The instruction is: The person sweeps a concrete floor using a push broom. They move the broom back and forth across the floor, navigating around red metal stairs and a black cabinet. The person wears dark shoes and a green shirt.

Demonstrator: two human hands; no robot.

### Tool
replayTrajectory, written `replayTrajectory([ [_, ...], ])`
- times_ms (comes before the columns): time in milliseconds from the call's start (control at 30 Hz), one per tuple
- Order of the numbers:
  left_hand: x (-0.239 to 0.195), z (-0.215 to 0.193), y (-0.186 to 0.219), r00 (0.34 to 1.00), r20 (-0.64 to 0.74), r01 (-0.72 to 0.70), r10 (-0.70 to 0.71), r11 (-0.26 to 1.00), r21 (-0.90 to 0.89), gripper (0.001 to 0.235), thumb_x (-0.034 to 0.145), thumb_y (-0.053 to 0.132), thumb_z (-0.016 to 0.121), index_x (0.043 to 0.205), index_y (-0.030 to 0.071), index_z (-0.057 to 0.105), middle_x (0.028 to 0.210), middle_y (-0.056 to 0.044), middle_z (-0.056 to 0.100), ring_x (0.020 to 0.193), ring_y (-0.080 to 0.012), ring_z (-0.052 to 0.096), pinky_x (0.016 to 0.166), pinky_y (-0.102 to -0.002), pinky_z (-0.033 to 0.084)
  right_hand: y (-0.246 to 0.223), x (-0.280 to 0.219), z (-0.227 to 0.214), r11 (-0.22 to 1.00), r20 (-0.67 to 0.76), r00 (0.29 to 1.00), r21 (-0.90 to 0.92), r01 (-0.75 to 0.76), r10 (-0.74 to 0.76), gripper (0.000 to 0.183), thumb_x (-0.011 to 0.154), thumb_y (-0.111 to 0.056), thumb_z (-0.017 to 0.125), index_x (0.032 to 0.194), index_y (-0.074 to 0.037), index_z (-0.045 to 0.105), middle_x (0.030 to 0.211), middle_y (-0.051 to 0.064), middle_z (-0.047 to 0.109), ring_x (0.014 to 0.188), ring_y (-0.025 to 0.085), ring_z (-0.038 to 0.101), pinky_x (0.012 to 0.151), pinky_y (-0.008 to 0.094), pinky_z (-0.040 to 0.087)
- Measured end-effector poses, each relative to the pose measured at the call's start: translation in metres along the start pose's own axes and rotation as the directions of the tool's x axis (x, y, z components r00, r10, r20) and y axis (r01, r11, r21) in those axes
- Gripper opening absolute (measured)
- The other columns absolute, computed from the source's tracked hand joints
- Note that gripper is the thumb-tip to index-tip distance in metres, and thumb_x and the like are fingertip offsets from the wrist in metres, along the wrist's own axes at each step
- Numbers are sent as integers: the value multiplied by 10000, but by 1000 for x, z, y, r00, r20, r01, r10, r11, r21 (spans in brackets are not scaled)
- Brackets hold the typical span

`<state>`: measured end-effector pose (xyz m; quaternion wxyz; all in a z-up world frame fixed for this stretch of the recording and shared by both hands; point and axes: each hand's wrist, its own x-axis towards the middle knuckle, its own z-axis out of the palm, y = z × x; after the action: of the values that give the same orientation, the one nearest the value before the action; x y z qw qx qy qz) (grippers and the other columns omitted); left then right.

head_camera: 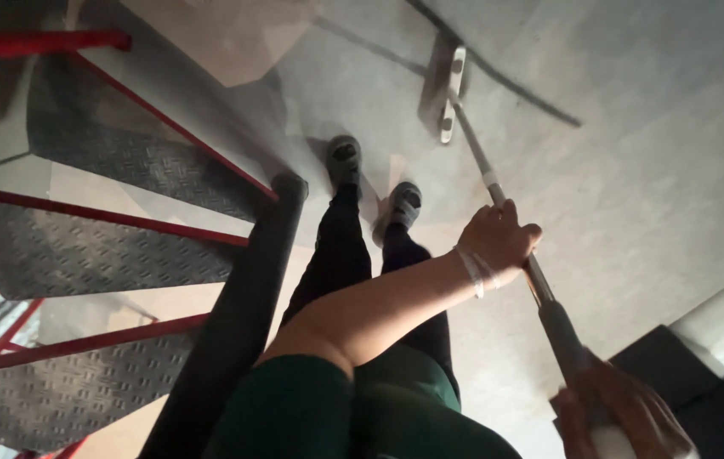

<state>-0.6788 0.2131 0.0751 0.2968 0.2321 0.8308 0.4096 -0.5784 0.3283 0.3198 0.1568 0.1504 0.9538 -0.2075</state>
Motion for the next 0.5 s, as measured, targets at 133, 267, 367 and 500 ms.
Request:
replayTrajectory([
  [133, -23, -68, -10, 995, -66, -77, 78, 997, 19, 327, 792, 327, 697, 1030, 103, 711, 911, -183, 701, 1010, -395, 656, 880, -510, 495, -27, 12, -12, 985, -17, 988, 72, 155, -154, 287, 796, -137, 749, 1051, -21, 688, 1033, 208, 730, 1014, 317, 741, 928, 400, 590],
  [267, -19, -110, -110, 985, -155, 132, -81, 926, 354, 125, 818, 237, 702, 845, 126, 753, 897, -215, 695, 914, -404, 652, 778, -518, 508, -44, 72, 62, 918, 7, 997, 389, 73, -82, 392, 787, -88, 767, 1172, -35, 718, 1082, 162, 756, 974, 283, 770, 818, 361, 609],
  [367, 0, -126, -193, 961, -230, 267, -155, 747, 609, 177, 733, 257, 792, 826, 116, 739, 895, -196, 709, 924, -408, 666, 761, -482, 538, -66, 128, 153, 816, 78, 991, 576, 47, -111, 377, 848, -171, 831, 1179, -37, 711, 994, 161, 760, 873, 246, 763, 763, 331, 587],
  [500, 49, -82, -215, 981, -140, 186, -137, 879, 440, 322, 662, 299, 803, 924, 119, 746, 969, -204, 705, 917, -406, 648, 803, -499, 519, -31, 136, 166, 831, 69, 997, 555, -24, -17, 322, 857, -157, 823, 1143, -40, 732, 992, 155, 764, 914, 218, 760, 798, 311, 568],
])
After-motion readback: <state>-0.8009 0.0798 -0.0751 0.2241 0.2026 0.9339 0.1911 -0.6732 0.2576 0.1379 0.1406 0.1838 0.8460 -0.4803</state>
